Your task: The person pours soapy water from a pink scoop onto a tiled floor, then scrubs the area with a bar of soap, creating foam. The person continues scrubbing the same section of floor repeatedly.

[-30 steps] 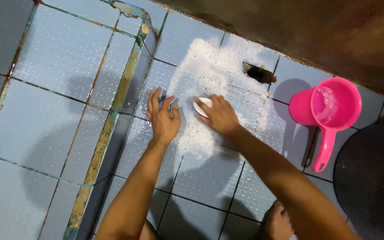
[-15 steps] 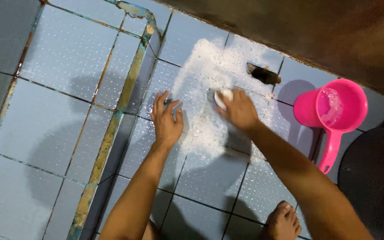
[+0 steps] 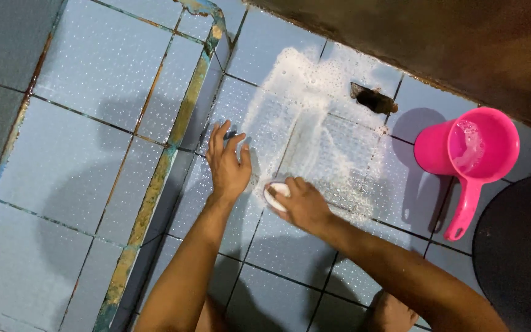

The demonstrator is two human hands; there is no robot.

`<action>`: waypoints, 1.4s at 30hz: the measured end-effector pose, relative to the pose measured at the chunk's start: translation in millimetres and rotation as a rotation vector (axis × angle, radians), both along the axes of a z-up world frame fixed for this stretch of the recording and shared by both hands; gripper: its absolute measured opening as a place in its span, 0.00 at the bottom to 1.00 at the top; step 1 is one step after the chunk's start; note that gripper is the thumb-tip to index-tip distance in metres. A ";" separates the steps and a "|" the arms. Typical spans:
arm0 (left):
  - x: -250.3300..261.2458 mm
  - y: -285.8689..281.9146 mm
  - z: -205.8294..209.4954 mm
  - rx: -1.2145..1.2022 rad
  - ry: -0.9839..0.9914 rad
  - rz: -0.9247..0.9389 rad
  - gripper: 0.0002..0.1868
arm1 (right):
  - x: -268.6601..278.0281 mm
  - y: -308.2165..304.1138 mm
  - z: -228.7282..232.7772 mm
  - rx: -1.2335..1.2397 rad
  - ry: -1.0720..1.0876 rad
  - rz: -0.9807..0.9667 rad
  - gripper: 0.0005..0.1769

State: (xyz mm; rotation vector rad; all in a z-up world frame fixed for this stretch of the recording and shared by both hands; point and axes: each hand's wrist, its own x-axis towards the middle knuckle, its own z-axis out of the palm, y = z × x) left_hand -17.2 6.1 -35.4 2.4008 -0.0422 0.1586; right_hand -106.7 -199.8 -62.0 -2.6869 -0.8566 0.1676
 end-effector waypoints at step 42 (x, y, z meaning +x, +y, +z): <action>-3.7 3.1 0.7 0.002 0.032 0.018 0.12 | 59.2 -2.8 6.2 -0.069 -0.372 -0.126 0.26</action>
